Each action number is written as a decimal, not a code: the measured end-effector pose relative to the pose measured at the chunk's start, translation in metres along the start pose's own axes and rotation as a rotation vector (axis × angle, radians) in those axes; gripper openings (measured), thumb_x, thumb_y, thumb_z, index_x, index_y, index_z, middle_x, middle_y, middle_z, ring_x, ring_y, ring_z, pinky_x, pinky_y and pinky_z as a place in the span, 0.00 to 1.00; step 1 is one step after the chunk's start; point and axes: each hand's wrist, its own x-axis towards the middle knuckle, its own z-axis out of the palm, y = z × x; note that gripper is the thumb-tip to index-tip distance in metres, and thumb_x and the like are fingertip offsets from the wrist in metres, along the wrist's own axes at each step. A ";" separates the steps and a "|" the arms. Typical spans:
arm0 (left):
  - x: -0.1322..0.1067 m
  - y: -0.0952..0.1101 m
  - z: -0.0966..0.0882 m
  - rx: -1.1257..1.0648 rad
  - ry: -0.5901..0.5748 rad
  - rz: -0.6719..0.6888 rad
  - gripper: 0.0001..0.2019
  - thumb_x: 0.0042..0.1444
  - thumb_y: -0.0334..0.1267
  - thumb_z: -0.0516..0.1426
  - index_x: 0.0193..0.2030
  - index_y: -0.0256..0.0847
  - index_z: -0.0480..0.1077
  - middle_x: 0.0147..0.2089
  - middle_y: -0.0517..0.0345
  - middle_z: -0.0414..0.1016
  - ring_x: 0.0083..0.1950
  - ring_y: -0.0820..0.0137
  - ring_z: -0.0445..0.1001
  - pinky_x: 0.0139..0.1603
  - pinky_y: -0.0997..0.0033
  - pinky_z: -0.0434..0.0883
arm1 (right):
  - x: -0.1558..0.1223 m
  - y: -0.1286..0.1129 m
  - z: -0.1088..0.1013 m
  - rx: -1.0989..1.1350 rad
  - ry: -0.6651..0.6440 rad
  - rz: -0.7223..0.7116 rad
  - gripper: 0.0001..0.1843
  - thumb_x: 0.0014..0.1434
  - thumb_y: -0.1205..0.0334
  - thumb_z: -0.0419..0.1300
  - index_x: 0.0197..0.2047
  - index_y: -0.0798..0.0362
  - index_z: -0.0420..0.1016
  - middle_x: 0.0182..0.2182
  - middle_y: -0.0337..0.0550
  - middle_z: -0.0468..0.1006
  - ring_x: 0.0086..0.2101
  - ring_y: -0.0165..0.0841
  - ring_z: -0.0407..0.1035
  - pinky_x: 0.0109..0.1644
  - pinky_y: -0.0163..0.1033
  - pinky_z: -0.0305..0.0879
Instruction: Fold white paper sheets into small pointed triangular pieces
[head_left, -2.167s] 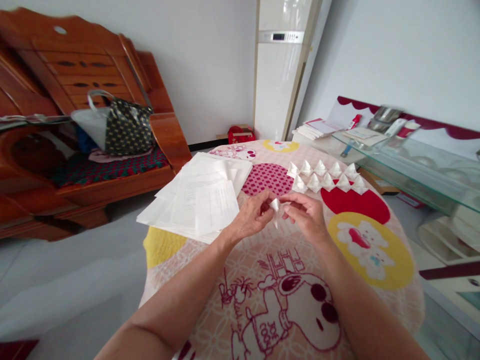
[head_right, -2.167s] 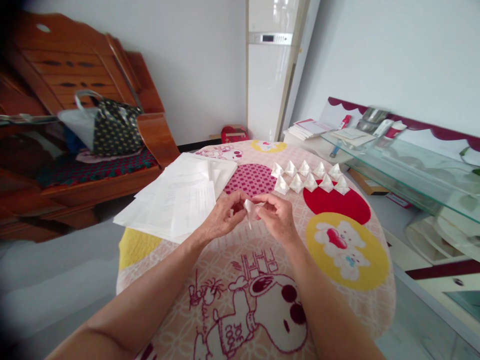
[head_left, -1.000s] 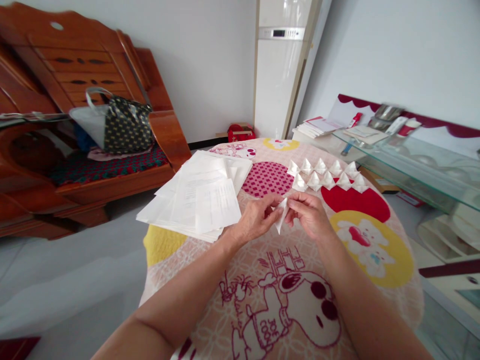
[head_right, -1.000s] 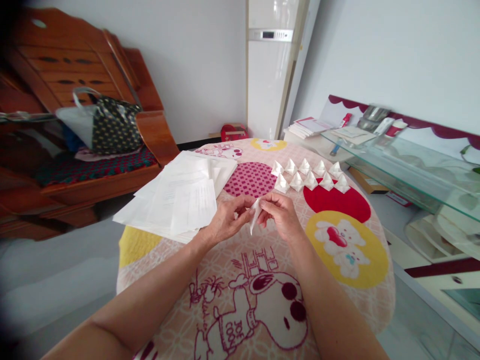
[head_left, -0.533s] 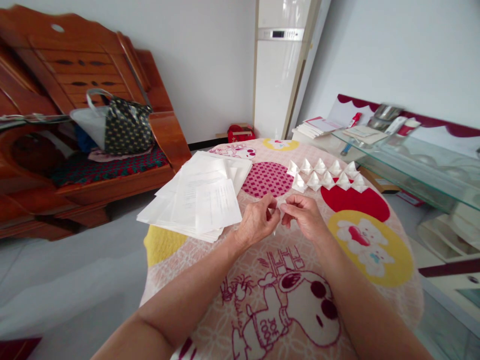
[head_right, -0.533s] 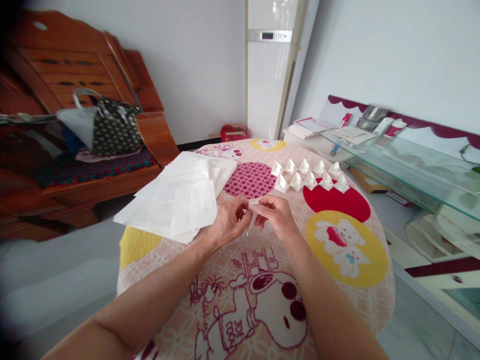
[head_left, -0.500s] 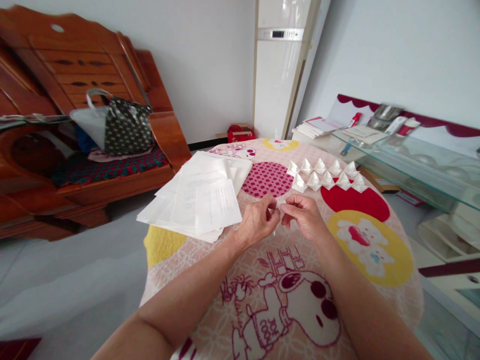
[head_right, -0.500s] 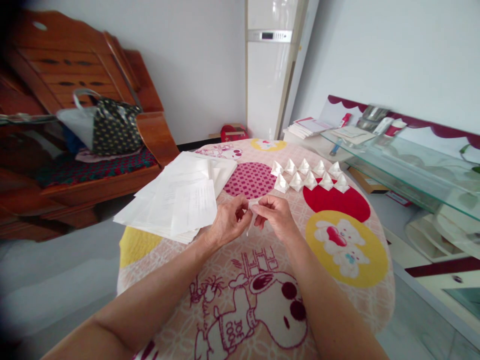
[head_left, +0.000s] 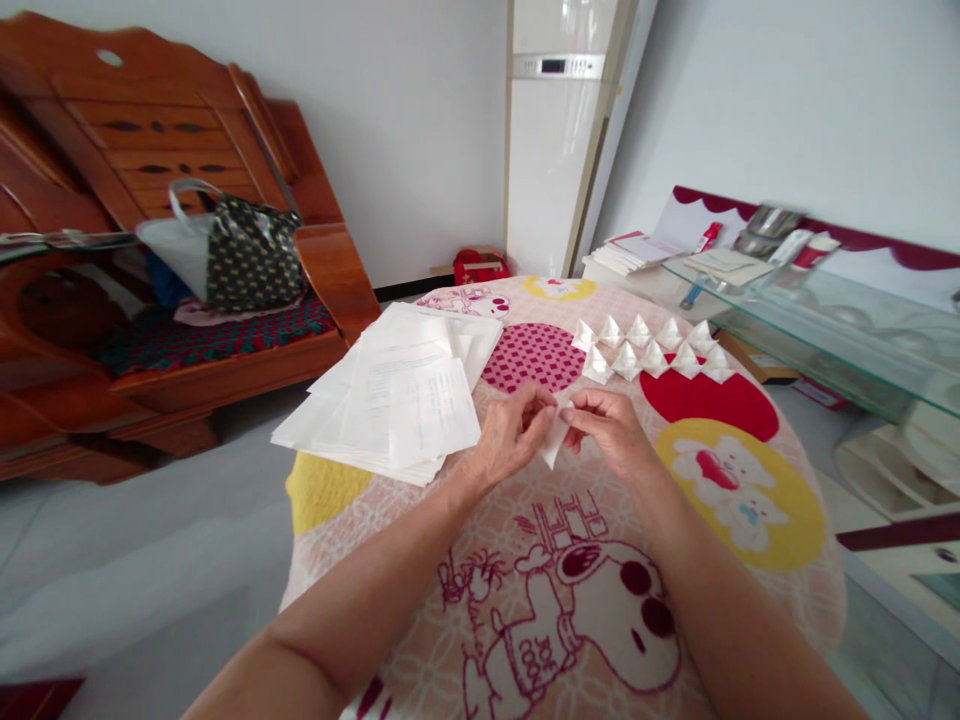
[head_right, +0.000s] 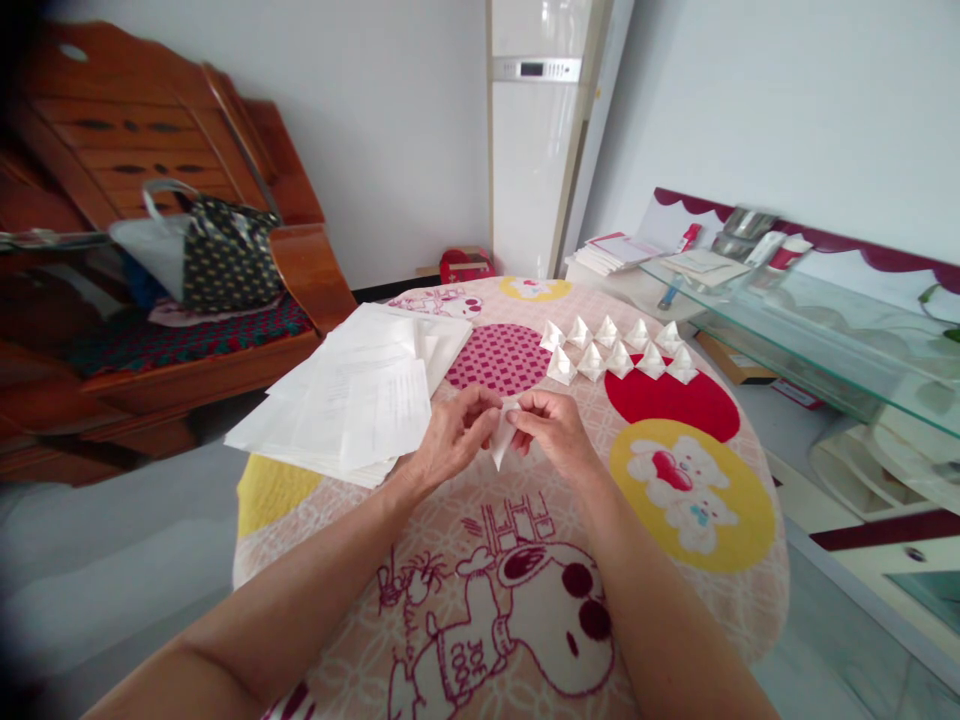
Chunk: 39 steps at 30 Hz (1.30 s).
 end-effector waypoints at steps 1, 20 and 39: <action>0.001 -0.002 -0.001 -0.049 -0.011 -0.023 0.11 0.67 0.42 0.53 0.43 0.37 0.72 0.26 0.62 0.71 0.25 0.75 0.69 0.27 0.76 0.64 | 0.000 0.000 -0.001 -0.006 0.001 0.003 0.13 0.53 0.55 0.69 0.24 0.52 0.74 0.19 0.39 0.77 0.19 0.29 0.70 0.23 0.34 0.66; 0.003 -0.005 -0.004 0.132 -0.043 0.126 0.08 0.59 0.39 0.63 0.41 0.39 0.71 0.35 0.60 0.73 0.29 0.76 0.70 0.30 0.75 0.66 | 0.000 0.000 0.001 -0.046 0.034 0.017 0.07 0.50 0.62 0.66 0.23 0.52 0.75 0.17 0.37 0.74 0.18 0.28 0.67 0.22 0.33 0.62; -0.008 -0.003 0.009 0.433 0.088 0.240 0.04 0.59 0.30 0.55 0.34 0.41 0.65 0.31 0.59 0.70 0.30 0.72 0.68 0.32 0.72 0.64 | 0.000 0.005 0.009 -0.110 0.095 -0.038 0.11 0.53 0.57 0.66 0.24 0.52 0.73 0.17 0.36 0.72 0.18 0.28 0.66 0.22 0.33 0.60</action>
